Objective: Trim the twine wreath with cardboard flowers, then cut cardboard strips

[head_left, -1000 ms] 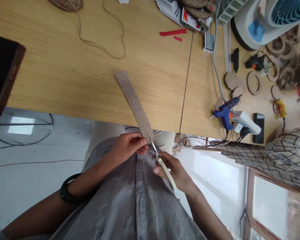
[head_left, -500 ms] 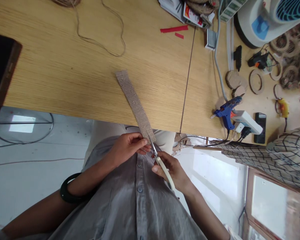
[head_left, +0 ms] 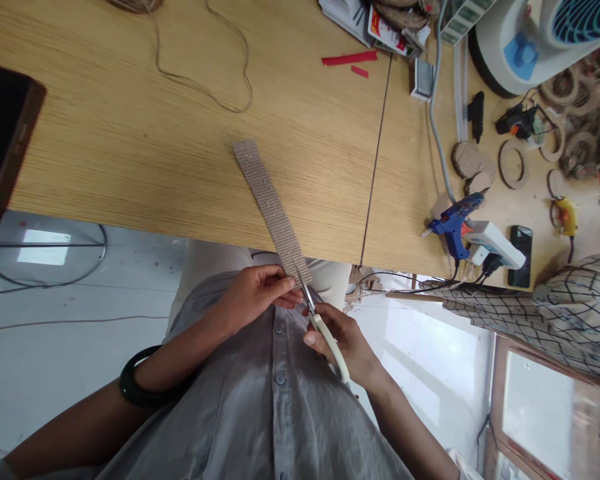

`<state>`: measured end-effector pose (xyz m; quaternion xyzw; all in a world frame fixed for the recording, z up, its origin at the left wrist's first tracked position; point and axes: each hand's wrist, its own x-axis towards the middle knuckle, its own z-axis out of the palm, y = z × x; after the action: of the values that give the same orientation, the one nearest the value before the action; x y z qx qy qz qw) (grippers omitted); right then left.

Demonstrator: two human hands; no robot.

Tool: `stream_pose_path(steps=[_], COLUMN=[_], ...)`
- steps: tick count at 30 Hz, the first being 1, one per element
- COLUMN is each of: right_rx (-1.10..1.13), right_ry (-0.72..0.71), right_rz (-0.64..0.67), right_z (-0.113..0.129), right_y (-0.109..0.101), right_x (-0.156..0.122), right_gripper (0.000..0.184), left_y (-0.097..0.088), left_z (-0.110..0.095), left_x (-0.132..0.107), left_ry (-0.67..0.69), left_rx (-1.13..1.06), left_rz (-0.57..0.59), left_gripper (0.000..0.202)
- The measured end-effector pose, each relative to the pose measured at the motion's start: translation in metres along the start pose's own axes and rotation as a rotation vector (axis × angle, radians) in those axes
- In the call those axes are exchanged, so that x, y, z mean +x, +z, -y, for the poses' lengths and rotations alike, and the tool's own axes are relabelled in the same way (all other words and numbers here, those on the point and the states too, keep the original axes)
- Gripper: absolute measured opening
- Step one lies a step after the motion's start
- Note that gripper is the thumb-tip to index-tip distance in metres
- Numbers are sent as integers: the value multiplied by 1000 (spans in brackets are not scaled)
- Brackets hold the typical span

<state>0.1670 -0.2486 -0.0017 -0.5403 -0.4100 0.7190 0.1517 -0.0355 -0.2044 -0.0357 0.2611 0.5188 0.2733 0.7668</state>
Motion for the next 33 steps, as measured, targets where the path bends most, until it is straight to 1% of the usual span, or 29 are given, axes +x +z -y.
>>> stream_pose_path(steps=[6, 16, 24, 33], right_rx=[-8, -12, -8, -20], right_ry=[-2, -3, -15, -24], right_rz=[-8, -13, -10, -36], right_z=[-1, 3, 1, 0], right_y=[1, 1, 2, 2], right_x=[0, 0, 1, 0], right_gripper=[49, 50, 50, 47], left_y=[0, 0, -1, -1], left_z=[-1, 0, 1, -1], left_x=[0, 0, 1, -1], left_ry=[-10, 8, 2, 12], left_rx=[28, -6, -3, 1], left_rz=[-11, 7, 2, 2], left_gripper=[30, 27, 25, 27])
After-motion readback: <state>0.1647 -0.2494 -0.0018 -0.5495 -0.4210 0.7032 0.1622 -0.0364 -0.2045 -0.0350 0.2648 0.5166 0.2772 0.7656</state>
